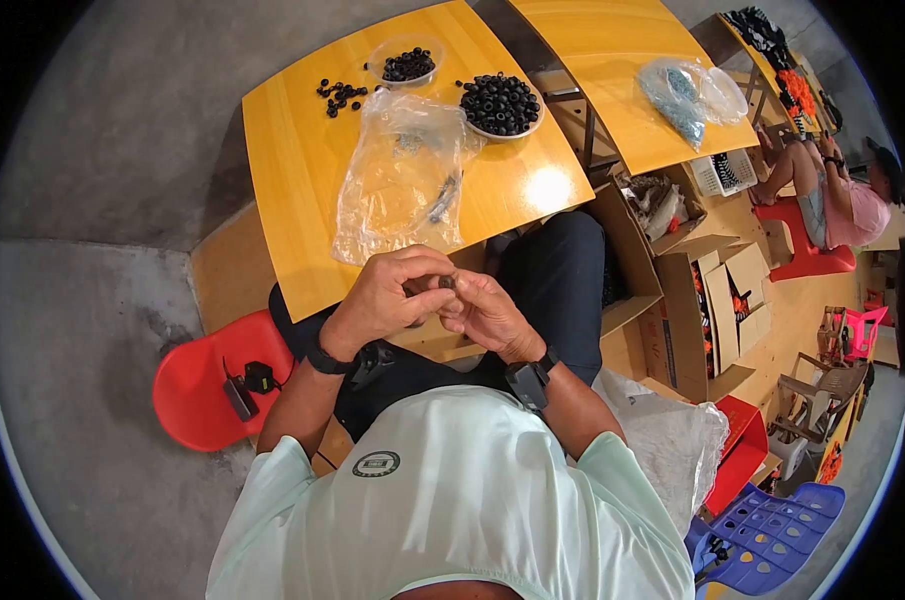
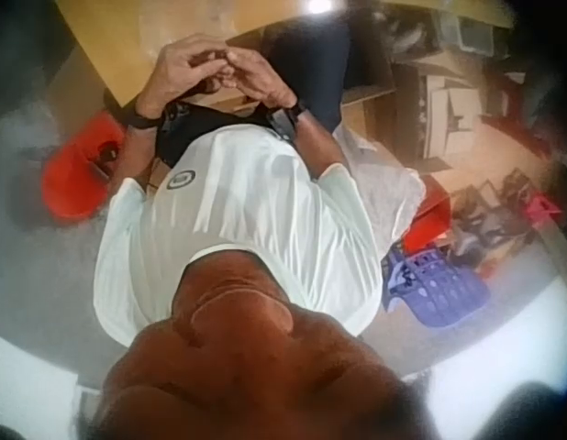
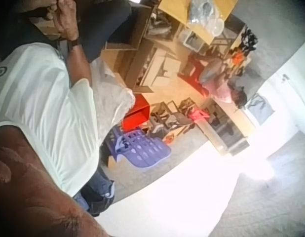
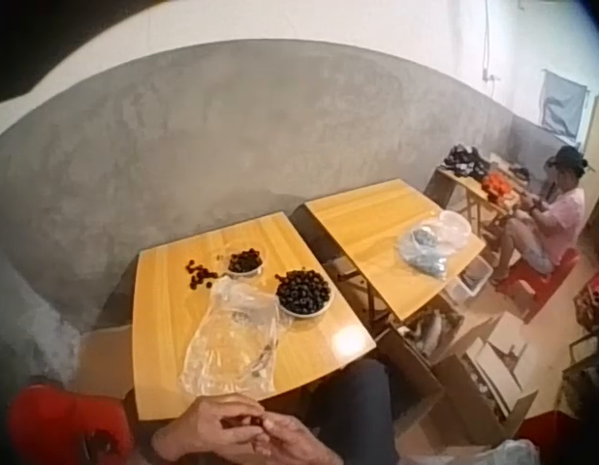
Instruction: The person assembles components by taking metal pins from a plastic bag on the table and inserting them into black rubber grommets by hand.
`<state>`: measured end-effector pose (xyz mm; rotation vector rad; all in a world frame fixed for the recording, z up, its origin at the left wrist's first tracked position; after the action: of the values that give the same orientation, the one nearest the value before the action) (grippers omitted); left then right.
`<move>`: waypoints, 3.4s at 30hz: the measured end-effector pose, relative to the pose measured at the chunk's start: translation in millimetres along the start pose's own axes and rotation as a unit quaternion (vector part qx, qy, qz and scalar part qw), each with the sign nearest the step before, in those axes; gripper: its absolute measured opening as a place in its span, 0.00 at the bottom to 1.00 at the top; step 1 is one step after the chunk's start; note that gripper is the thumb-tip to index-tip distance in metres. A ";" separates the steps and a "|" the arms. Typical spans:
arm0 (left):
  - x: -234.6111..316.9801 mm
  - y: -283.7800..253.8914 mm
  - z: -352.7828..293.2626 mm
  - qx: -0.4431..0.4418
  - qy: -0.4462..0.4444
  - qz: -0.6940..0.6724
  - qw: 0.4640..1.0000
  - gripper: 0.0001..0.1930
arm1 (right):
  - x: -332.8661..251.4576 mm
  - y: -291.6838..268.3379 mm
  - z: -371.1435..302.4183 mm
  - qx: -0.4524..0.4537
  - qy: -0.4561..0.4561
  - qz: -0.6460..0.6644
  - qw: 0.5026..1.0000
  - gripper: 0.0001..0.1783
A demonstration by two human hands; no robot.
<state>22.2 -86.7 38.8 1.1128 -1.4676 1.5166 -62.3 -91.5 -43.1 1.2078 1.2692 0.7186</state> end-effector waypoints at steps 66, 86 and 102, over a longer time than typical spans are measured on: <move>-186.3 -255.3 175.2 0.238 -0.078 0.477 0.843 0.15 | -168.7 -326.8 -233.7 0.651 -0.102 -0.283 0.697 0.19; -120.3 -120.6 124.6 0.227 -0.020 0.321 0.919 0.13 | -186.3 -126.7 -80.8 0.362 -0.249 -0.354 0.826 0.12; -124.8 -115.8 123.1 0.227 0.012 0.366 0.902 0.11 | -179.9 -120.7 -77.3 0.366 -0.234 -0.370 0.821 0.12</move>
<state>185.1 -193.2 -40.2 0.8001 -1.6581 2.4838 -200.0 -269.8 -89.7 1.2159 1.4648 -0.6766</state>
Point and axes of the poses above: each hand's wrist, its own z-axis towards the middle knuckle, its own y-axis out of the palm, x = y × z, the point moved 10 cm from there along z, towards the middle knuckle, and after that the axes turned 4 degrees about z, right-handed, at the moved point
